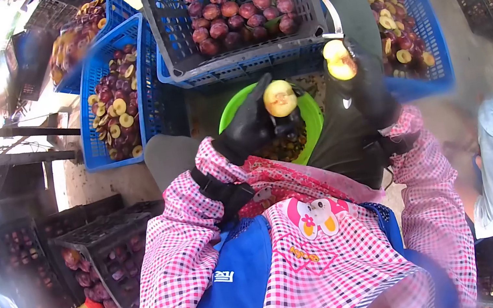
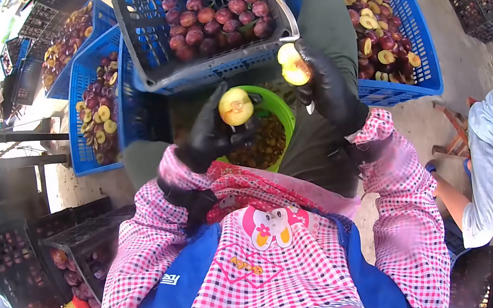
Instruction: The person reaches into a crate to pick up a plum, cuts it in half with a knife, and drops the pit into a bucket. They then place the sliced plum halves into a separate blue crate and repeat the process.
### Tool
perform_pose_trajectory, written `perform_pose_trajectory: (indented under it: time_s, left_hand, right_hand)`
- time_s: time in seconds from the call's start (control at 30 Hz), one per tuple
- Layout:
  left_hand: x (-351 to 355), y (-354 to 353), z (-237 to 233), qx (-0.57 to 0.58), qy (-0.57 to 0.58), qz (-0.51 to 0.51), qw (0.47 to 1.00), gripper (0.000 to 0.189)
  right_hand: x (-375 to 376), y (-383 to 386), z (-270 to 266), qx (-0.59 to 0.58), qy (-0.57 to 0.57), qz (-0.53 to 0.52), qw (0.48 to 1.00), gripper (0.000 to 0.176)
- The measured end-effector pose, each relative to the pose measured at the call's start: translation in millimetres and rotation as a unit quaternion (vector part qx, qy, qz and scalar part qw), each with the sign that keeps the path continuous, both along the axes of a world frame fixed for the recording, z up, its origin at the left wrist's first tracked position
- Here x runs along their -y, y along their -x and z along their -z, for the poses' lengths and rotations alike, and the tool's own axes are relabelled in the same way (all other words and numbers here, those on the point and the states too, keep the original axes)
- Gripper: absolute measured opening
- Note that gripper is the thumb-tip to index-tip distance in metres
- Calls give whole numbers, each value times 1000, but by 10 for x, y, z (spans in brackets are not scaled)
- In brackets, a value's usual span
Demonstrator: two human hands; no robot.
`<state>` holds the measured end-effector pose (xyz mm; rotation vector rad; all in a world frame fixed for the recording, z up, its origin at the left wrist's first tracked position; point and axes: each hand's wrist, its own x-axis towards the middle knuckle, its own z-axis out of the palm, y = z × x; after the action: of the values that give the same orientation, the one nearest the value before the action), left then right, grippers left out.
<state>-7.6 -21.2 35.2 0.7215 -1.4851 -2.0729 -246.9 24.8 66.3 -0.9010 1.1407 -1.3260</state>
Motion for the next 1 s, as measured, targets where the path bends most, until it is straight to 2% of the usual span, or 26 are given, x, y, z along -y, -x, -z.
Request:
perform_pose_trajectory:
  time_s: [0.1, 0.17, 0.2, 0.23, 0.3, 0.43, 0.5, 0.53, 0.57, 0.6, 0.63, 0.67, 0.7, 0.77, 0.8, 0.83, 0.87, 0.9, 0.93, 0.97, 1.0]
  left_hand:
    - [318, -221, 213, -69, -16, -7, 997, 53]
    - [441, -379, -32, -156, -162, -4, 974, 44]
    - [449, -429, -241, -219, -274, 1, 936, 46]
    - [483, -522, -123, -222, -274, -41, 935, 50]
    - [450, -479, -171, -180, -285, -100, 936, 52]
    - [192, -243, -107, -172, -285, -107, 937, 55]
    - [132, -206, 54, -201, -298, -64, 931, 63]
    - [101, -177, -7, -164, -313, -75, 932, 68]
    - [105, -216, 40, -165, -315, -80, 931, 68]
    - [136, -248, 118, -206, -327, -21, 922, 69]
    - [154, -258, 139, -245, -338, 40, 908, 69]
    - [142, -256, 148, -246, -337, 38, 908, 69]
    - [119, -243, 122, -204, -333, 6, 921, 68]
    - [94, -207, 77, -159, -316, -42, 934, 66]
    - [74, -126, 70, -151, -335, -69, 928, 62]
    - [71, -48, 65, -144, -353, -93, 920, 59]
    - [67, -28, 140, -182, -333, -55, 923, 53]
    - [19, -14, 204, -173, -335, -50, 925, 53]
    - [3, 27, 232, -140, -239, -106, 955, 50]
    - [23, 84, 260, -115, -138, -161, 970, 46]
    - [91, -55, 123, -249, -373, -99, 889, 39]
  right_hand:
    - [6, -19, -199, 38, 11, 35, 999, 37]
    - [24, 29, -160, 40, 8, 37, 999, 36]
    - [49, 44, -142, 44, 6, 31, 999, 35]
    - [74, 53, -134, 45, 7, 32, 998, 35]
    - [146, 34, -112, 50, -1, -6, 999, 34]
    - [137, -197, -79, 99, -21, -28, 995, 36]
    - [129, -291, -99, -53, 188, 71, 978, 37]
    - [109, -238, -261, -120, 192, 106, 968, 40]
    - [80, -286, -394, -174, 200, 189, 946, 42]
    - [137, -136, -559, 113, 153, 126, 974, 44]
    - [213, -175, -587, 2, 244, 262, 934, 46]
    - [229, -77, -770, 122, 225, 226, 940, 47]
    - [245, -58, -837, 125, 309, 159, 929, 50]
    - [389, -112, -982, 54, 338, 191, 920, 46]
    - [605, -262, -1101, -223, 463, 246, 822, 44]
    - [831, -410, -1189, -478, 538, 282, 634, 42]
    - [1045, -492, -1202, -507, 523, 252, 637, 40]
    - [1203, -626, -1169, -375, 415, 166, 812, 39]
    - [1335, -702, -1132, -292, 345, 118, 884, 37]
    - [1385, -720, -1112, -267, 328, 101, 901, 36]
    - [1360, -691, -1112, -264, 336, 101, 898, 34]
